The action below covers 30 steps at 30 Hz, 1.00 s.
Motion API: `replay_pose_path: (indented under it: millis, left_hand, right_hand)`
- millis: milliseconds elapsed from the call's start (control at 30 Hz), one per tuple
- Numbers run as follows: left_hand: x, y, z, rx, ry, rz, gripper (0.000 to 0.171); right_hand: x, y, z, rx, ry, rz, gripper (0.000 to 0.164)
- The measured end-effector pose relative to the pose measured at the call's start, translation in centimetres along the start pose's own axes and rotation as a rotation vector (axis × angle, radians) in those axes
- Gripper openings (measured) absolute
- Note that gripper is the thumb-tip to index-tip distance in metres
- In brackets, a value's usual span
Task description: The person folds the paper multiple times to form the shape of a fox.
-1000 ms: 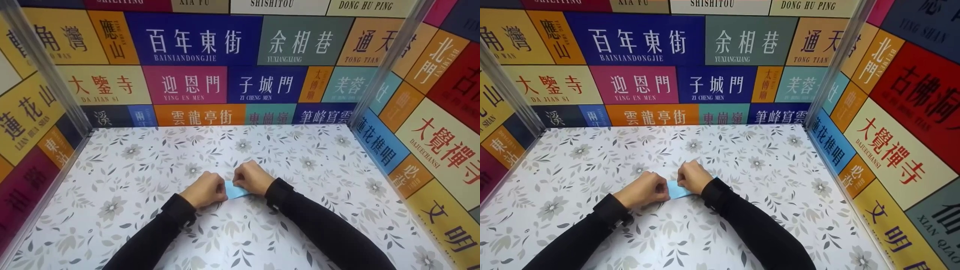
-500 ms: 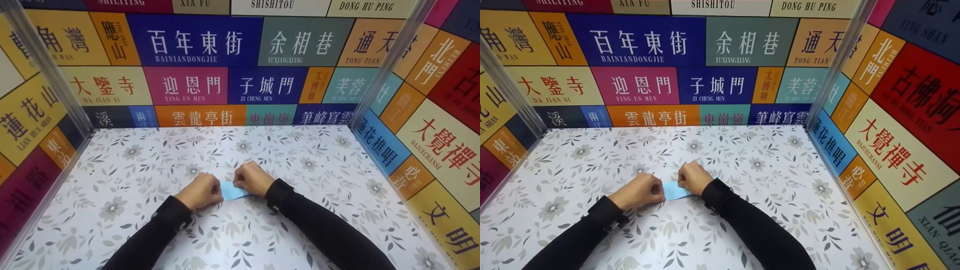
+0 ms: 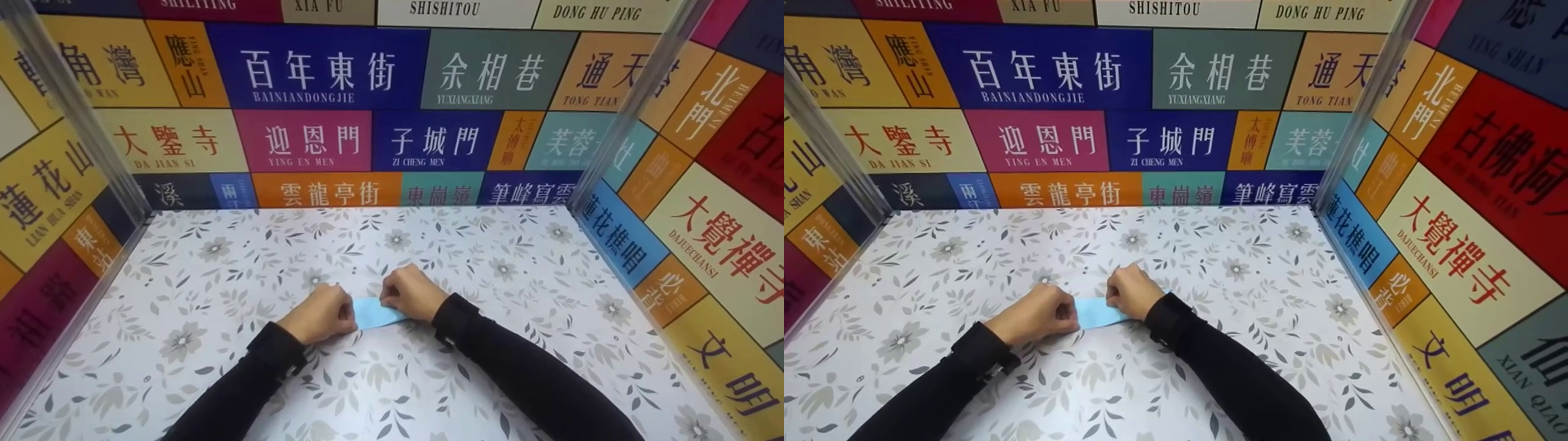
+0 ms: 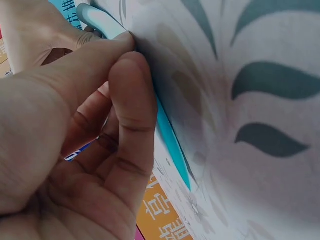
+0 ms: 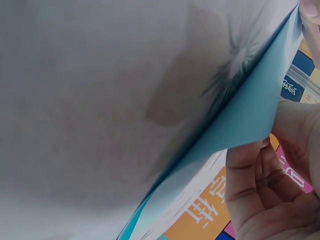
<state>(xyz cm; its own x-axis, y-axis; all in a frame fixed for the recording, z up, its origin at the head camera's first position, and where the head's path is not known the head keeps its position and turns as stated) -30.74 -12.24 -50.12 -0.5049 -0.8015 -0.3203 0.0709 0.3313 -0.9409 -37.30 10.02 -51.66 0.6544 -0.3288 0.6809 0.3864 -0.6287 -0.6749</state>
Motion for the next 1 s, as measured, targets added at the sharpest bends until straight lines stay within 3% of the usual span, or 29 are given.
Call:
replay_pose_path:
  millis: [133,167,300,500,1000]
  left_hand:
    - [0.1,0.0,0.2,0.012,-0.016,0.011,0.017]
    - [0.1,0.0,0.2,0.014,-0.019,0.011,0.017]
    - [0.2,0.0,0.0,0.025,-0.047,0.010,0.017]
    - [0.2,0.0,-0.1,0.025,-0.071,0.012,0.016]
    - [-0.5,-0.3,-0.6,-0.003,-0.048,-0.031,0.017]
  right_hand:
    - [0.1,0.1,0.0,0.014,0.049,-0.003,0.005]
    - [1.4,-0.2,0.1,0.018,0.085,0.000,0.005]
    - [1.7,-0.3,0.1,0.021,0.123,0.023,0.006]
    - [1.7,-0.3,0.0,0.020,0.133,0.023,0.006]
    - [1.8,-0.1,0.2,0.002,0.097,0.041,0.006]
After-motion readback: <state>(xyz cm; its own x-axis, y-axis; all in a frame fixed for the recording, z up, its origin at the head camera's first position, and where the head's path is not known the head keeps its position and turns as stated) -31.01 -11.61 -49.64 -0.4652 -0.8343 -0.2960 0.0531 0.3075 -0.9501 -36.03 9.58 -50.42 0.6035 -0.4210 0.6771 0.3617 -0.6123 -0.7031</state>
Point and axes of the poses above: each hand's wrist, its own z-axis away from the middle knuckle, its own y-axis out of the palm, x = y × z, the point moved 3 cm from there along -z, towards the middle knuckle, and after that the axes turned 15 degrees about -z, right-handed, at the moved point
